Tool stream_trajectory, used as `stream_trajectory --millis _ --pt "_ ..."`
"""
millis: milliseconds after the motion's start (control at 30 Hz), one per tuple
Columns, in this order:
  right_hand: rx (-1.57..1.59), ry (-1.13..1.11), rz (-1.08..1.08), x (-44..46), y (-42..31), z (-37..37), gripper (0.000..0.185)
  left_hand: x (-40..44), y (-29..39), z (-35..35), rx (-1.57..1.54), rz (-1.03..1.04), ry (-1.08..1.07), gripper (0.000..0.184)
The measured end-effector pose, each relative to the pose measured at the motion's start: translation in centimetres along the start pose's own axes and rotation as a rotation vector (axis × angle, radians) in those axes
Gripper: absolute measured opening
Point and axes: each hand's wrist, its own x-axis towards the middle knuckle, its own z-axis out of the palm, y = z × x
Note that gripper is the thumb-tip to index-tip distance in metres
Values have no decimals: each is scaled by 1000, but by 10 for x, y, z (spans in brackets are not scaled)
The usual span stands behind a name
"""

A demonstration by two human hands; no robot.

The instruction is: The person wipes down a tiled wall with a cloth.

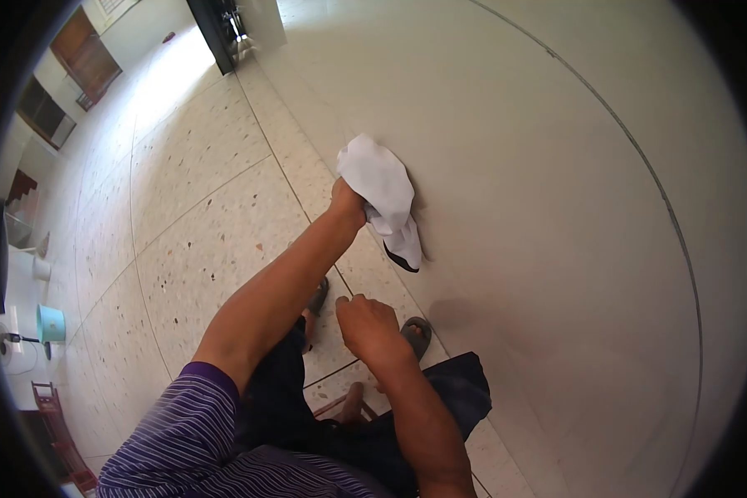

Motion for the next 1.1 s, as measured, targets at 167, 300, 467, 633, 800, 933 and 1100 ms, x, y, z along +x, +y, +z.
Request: stream_trajectory --millis 167,300,467,633,800,933,1100 --pt "24 -8 14 -3 -7 3 17 20 40 3 218 383 -28 47" --pt "32 3 -4 0 -5 8 15 43 62 4 284 695 -121 44" --pt "6 35 17 2 -1 5 14 60 19 -19 71 312 -82 54" --pt "16 20 -14 1 -3 6 14 29 -12 -23 111 -122 -105 44" --pt "-47 -44 1 1 -8 8 15 80 -7 -47 92 -204 -275 41" --pt "-37 -60 -23 7 -8 10 15 105 22 -52 -33 31 -226 35" --pt "-82 46 -6 5 -5 12 12 108 56 -28 277 465 -120 53"
